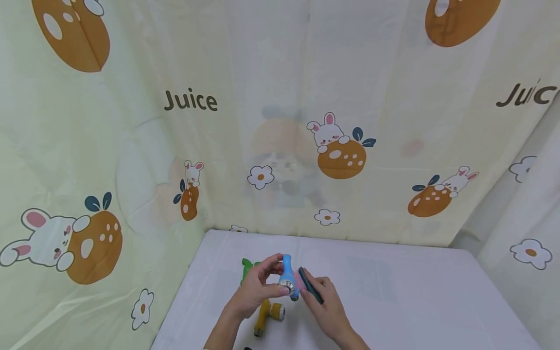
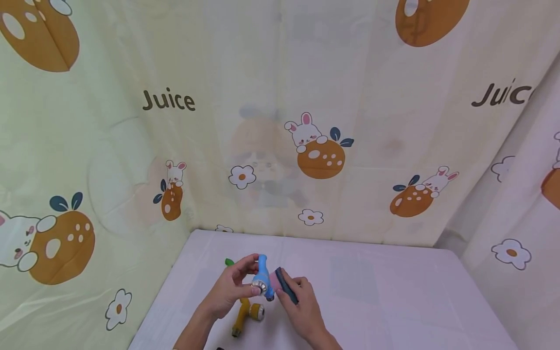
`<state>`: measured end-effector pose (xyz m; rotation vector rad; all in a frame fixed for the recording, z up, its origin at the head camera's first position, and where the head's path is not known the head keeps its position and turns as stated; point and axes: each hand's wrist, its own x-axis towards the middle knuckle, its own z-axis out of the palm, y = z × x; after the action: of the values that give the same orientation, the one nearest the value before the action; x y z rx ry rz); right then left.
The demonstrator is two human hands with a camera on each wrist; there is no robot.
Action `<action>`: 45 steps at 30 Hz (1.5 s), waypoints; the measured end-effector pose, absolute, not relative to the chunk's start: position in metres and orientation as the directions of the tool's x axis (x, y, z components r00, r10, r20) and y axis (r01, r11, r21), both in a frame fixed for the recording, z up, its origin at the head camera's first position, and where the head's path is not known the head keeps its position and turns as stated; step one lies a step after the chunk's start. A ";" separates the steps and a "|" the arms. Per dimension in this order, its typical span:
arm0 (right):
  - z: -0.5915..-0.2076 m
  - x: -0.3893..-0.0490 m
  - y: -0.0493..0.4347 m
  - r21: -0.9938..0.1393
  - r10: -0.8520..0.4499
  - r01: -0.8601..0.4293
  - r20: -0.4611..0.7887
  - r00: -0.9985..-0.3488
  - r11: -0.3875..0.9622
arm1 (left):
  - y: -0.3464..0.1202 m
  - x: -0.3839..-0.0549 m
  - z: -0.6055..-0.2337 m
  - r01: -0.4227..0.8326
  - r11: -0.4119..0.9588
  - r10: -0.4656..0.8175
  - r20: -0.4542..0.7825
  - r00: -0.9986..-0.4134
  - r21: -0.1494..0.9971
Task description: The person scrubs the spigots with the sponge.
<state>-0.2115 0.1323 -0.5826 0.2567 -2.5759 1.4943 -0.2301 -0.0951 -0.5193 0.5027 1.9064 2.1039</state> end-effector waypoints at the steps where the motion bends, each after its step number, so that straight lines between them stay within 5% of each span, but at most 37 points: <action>1: -0.582 -0.212 0.132 -0.851 -0.058 -0.220 0.219 -0.974 0.476 | -0.096 -0.230 -0.518 0.042 -0.108 0.407 0.083 -0.910 0.993; 11: -0.567 -0.201 0.111 -0.929 -0.018 -0.268 0.272 -0.962 0.255 | -0.084 -0.227 -0.523 0.030 -0.067 0.390 0.053 -0.919 0.997; 21: -0.565 -0.204 0.114 -0.974 0.008 -0.163 0.166 -0.986 0.157 | -0.080 -0.225 -0.524 0.084 -0.081 0.420 0.111 -0.901 0.993; 35: -0.560 -0.210 0.124 -0.993 -0.080 -0.069 0.062 -0.995 0.096 | -0.088 -0.231 -0.530 0.088 -0.057 0.406 0.104 -0.908 0.995; 45: -0.562 -0.209 0.117 -0.991 0.005 -0.083 0.084 -0.996 0.100 | -0.070 -0.227 -0.531 0.154 -0.069 0.290 0.168 -0.942 0.986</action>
<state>-0.2087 0.1167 -0.5621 0.0809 -2.2804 2.0624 -0.2268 -0.0704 -0.5313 0.4980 2.0757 2.1734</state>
